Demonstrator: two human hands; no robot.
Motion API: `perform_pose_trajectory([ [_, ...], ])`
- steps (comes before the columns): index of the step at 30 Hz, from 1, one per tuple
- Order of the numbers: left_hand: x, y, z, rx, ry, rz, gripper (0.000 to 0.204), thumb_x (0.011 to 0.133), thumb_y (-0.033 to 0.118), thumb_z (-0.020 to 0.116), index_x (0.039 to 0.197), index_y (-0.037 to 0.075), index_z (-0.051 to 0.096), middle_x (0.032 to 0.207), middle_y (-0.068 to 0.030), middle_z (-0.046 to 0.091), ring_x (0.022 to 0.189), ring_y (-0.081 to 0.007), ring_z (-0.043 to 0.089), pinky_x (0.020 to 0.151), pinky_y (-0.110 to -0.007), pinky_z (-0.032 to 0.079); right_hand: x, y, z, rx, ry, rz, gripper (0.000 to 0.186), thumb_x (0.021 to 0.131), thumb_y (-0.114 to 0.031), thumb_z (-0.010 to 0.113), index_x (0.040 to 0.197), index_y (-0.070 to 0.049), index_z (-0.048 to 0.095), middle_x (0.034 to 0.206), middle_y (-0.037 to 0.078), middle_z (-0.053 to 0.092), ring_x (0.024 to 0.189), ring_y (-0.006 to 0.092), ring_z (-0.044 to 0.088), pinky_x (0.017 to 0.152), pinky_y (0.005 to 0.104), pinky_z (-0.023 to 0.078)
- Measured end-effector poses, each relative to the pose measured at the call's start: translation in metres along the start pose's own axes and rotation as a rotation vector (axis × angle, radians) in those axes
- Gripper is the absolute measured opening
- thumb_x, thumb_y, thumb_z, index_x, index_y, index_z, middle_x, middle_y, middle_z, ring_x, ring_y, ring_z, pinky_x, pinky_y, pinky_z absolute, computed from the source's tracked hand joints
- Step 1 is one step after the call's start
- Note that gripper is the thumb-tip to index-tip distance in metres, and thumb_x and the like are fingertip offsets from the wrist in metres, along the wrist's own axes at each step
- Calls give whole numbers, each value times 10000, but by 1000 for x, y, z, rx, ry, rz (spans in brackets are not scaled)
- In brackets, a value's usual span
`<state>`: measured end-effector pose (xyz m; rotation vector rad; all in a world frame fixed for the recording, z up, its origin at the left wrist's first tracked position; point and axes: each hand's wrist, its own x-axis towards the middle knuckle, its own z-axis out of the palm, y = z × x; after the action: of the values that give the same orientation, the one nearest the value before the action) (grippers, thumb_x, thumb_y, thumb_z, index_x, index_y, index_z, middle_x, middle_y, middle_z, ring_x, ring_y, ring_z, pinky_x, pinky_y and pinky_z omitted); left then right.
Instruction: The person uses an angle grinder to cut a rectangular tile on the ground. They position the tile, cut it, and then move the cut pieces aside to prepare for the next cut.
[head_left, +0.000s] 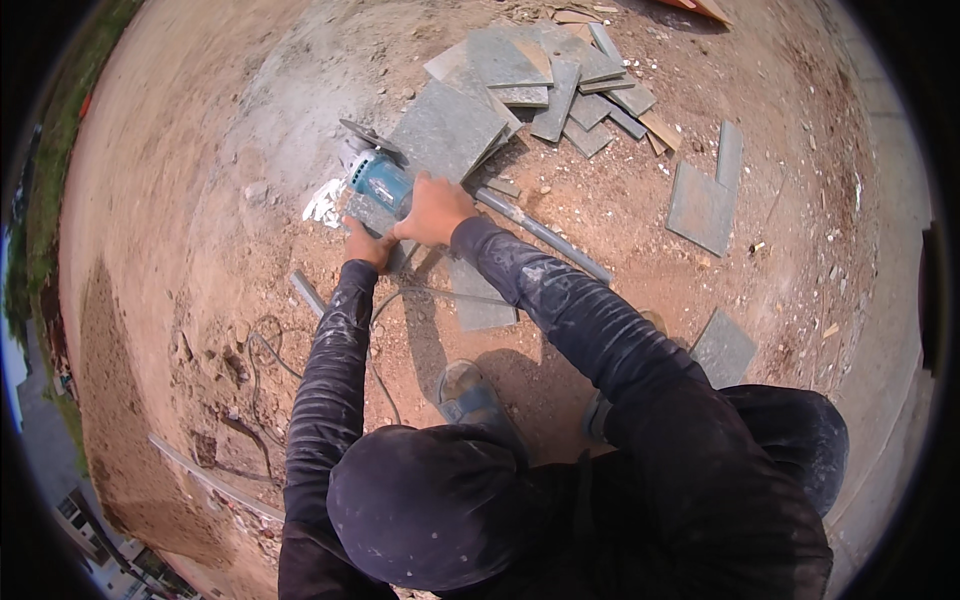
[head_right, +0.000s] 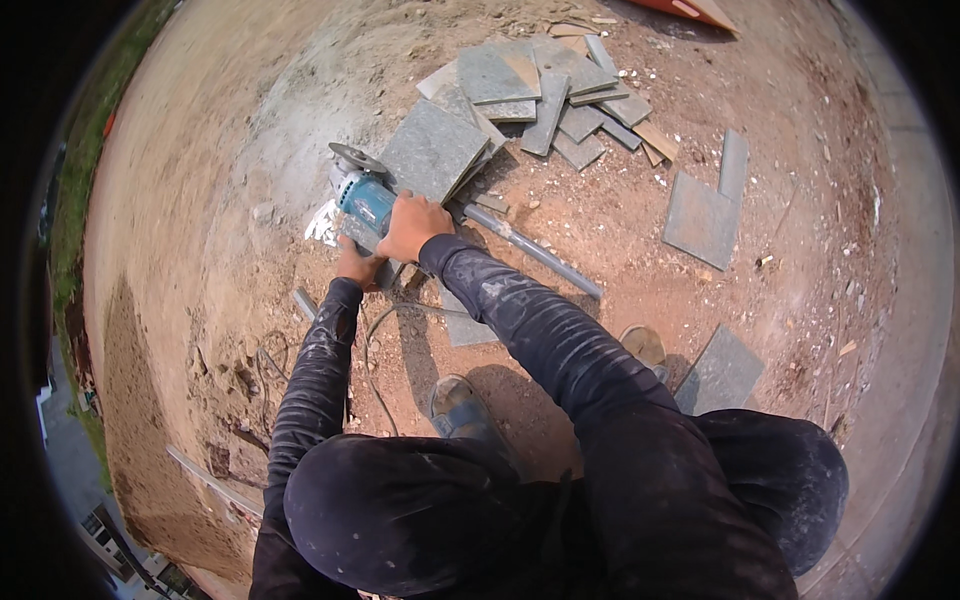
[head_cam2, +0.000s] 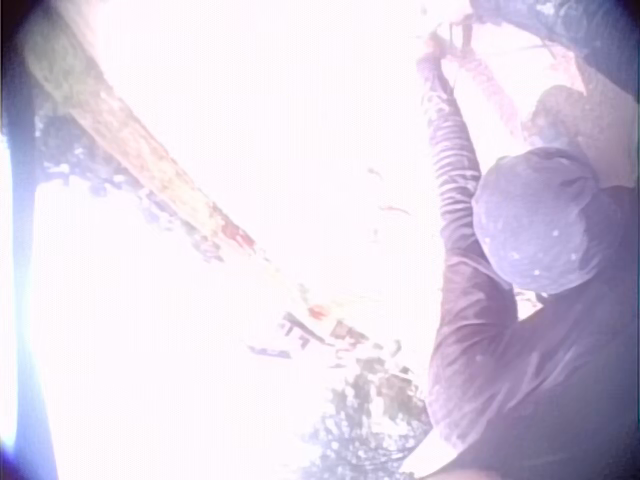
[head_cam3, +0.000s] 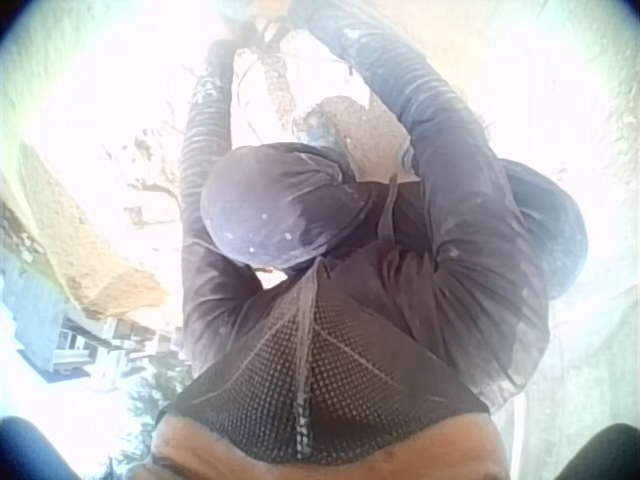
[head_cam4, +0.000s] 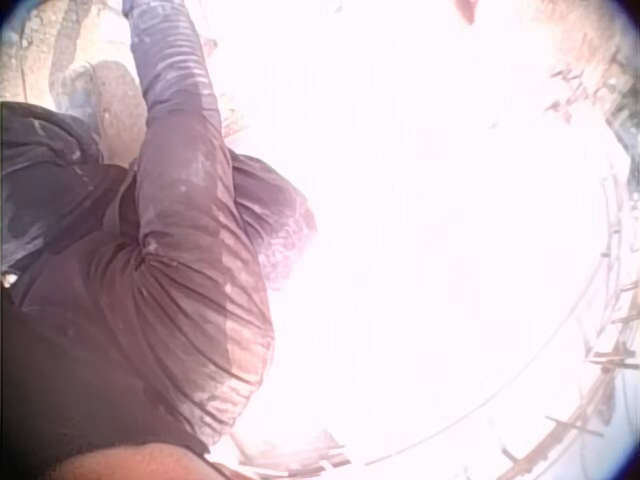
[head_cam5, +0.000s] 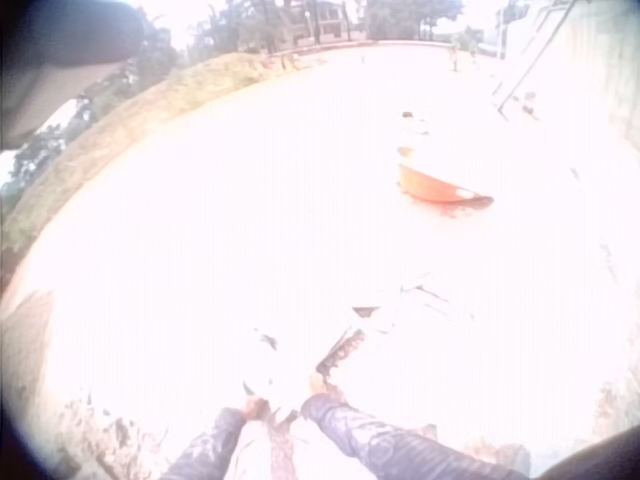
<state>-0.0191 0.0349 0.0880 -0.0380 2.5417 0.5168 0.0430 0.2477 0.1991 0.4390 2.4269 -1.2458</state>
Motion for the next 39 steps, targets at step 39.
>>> perform_pose_trajectory([
  [39,-16,25,-9,-109,-23,61,1241,721,478,830,1430,-185,58,1318,-355,495,1185,-391,560,994,-376,446,-25,26,-1,-30,23,-19,724,692,-442,761,1139,81,537,1072,278,646,1037,433,635,906,461,516],
])
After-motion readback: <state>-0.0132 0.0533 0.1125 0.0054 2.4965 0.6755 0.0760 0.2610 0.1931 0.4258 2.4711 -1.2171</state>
